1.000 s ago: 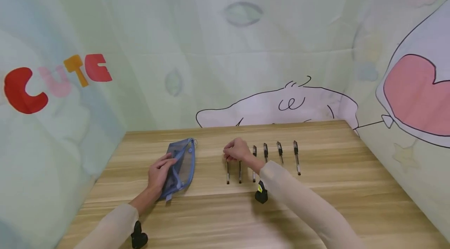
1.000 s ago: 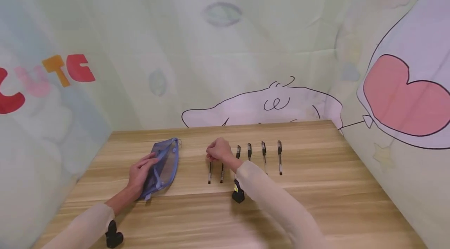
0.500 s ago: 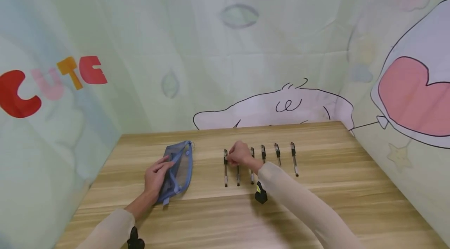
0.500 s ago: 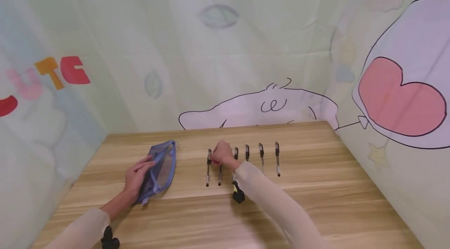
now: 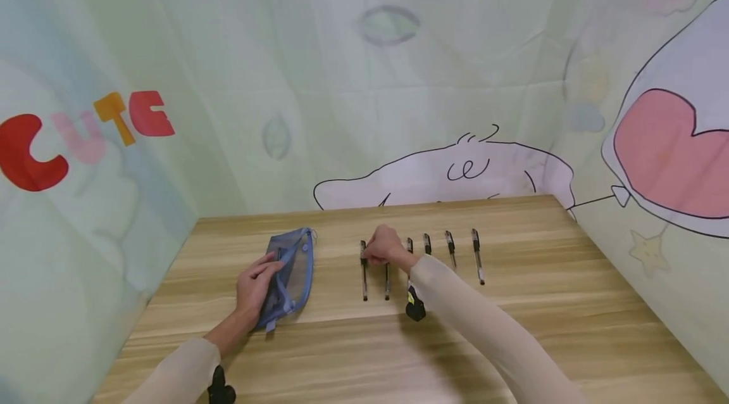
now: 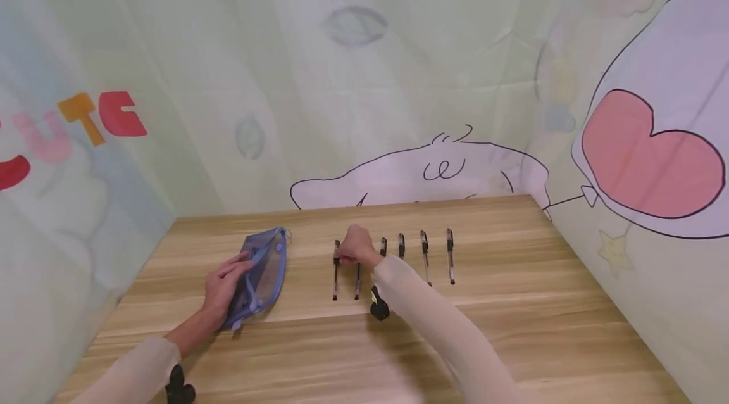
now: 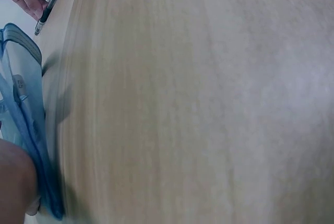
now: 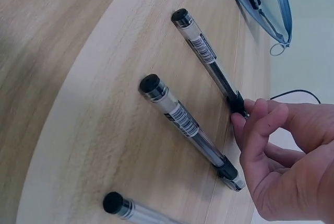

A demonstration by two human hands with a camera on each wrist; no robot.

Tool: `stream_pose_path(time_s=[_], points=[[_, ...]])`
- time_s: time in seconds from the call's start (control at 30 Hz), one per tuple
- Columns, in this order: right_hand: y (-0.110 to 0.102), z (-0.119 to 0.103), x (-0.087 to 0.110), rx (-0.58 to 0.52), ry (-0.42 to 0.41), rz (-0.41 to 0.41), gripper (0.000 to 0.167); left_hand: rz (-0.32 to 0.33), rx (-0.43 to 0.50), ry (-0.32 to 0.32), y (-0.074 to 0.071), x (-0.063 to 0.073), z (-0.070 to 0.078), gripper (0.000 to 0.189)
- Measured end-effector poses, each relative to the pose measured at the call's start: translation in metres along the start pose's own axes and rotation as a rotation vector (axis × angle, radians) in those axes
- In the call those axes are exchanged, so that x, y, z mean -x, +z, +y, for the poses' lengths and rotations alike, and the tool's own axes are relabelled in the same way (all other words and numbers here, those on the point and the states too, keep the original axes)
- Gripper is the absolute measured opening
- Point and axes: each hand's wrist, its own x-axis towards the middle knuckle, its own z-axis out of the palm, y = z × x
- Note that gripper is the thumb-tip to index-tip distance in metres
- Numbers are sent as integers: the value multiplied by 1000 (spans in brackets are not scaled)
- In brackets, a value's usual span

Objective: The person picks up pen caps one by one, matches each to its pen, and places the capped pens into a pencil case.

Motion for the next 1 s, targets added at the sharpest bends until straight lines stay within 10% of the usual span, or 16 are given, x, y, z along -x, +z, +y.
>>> stream_pose_path(time_s=[0.43,0.8,1.0], points=[[5,-3,-7,1,-7,-8,19,-1,-8,10,-2,-4,-2,35],[9,-14,-4,-395,34,-177,17,-10,5,14,-1,-4,-2,35],[23,-32,-4,-505,25,-141,22,-20,-2,11,-2,-2,-1,37]])
